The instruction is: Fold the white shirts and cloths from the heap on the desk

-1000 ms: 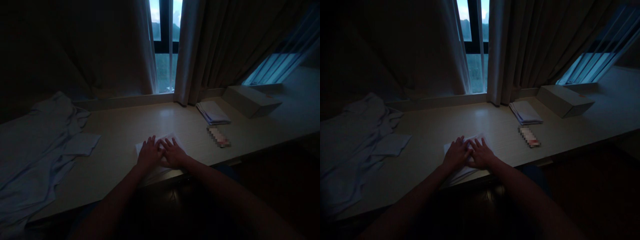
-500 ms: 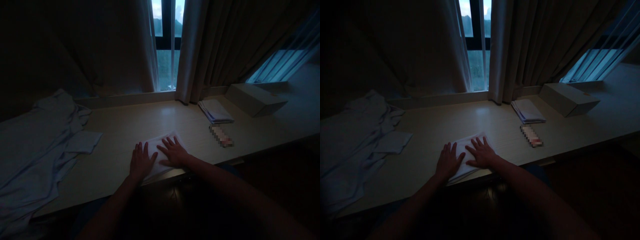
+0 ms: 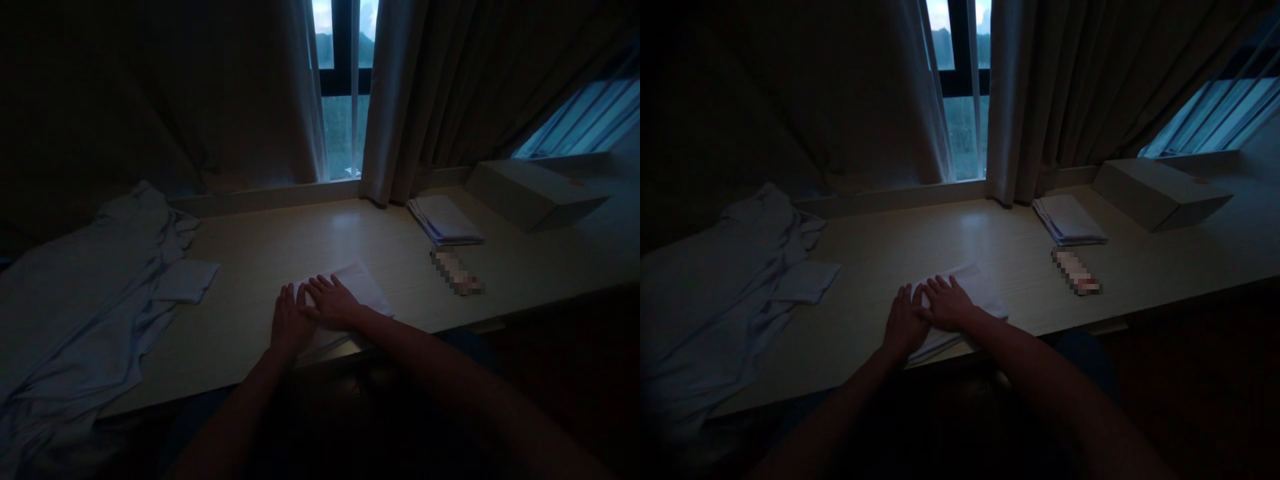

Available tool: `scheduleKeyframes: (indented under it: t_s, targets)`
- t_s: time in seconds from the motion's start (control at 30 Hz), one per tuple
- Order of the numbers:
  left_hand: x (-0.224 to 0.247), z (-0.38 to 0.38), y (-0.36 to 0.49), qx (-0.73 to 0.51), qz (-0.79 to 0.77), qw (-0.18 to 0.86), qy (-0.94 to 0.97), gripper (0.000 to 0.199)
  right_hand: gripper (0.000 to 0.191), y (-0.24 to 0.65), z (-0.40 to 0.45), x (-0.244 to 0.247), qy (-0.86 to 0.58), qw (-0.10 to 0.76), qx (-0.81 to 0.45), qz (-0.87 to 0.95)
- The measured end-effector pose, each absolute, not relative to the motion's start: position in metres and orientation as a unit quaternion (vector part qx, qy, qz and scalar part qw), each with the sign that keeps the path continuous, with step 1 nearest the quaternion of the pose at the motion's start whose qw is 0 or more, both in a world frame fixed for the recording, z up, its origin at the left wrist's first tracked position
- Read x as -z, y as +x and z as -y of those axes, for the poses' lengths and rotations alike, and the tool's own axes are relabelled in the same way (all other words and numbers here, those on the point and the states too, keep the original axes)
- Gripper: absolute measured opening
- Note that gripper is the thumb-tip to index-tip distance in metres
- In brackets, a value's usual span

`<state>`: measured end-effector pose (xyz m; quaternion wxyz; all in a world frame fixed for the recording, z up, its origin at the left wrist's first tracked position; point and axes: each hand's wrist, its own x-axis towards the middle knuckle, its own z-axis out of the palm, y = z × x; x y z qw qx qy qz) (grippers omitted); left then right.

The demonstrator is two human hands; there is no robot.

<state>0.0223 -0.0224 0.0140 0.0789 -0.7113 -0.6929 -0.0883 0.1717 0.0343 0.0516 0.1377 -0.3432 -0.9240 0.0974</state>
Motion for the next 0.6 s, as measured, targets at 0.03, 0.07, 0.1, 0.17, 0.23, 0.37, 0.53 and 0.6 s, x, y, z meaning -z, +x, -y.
scheduleKeyframes:
  t_s: [0.03,0.07,0.1,0.17,0.23,0.37,0.53,0.6]
  targets:
    - [-0.014,0.022,0.023,0.091,0.692,0.081,-0.712,0.064,0.067,0.174,-0.036,-0.051,-0.344,0.136,-0.094,0.924]
    - [-0.015,0.022,0.024,0.096,0.691,0.083,-0.711,0.065,0.067,0.179,-0.039,-0.049,-0.347,0.134,-0.091,0.924]
    - [-0.016,0.022,0.025,0.101,0.694,0.085,-0.708,0.067,0.067,0.186,-0.043,-0.048,-0.353,0.131,-0.089,0.922]
    - [-0.018,0.022,0.027,0.11,0.703,0.086,-0.697,0.072,0.069,0.204,-0.053,-0.045,-0.382,0.127,-0.086,0.911]
    - [-0.02,0.022,0.028,0.114,0.709,0.081,-0.691,0.075,0.072,0.224,-0.064,-0.041,-0.419,0.125,-0.086,0.895]
    - [-0.022,0.022,0.029,0.121,0.71,0.063,-0.691,0.075,0.075,0.252,-0.075,-0.036,-0.47,0.12,-0.115,0.867]
    - [-0.023,0.021,0.029,0.124,0.715,0.049,-0.686,0.076,0.075,0.257,-0.073,-0.034,-0.484,0.133,-0.128,0.856]
    - [-0.023,0.022,0.03,0.126,0.714,0.054,-0.686,0.077,0.074,0.255,-0.072,-0.034,-0.487,0.131,-0.127,0.854]
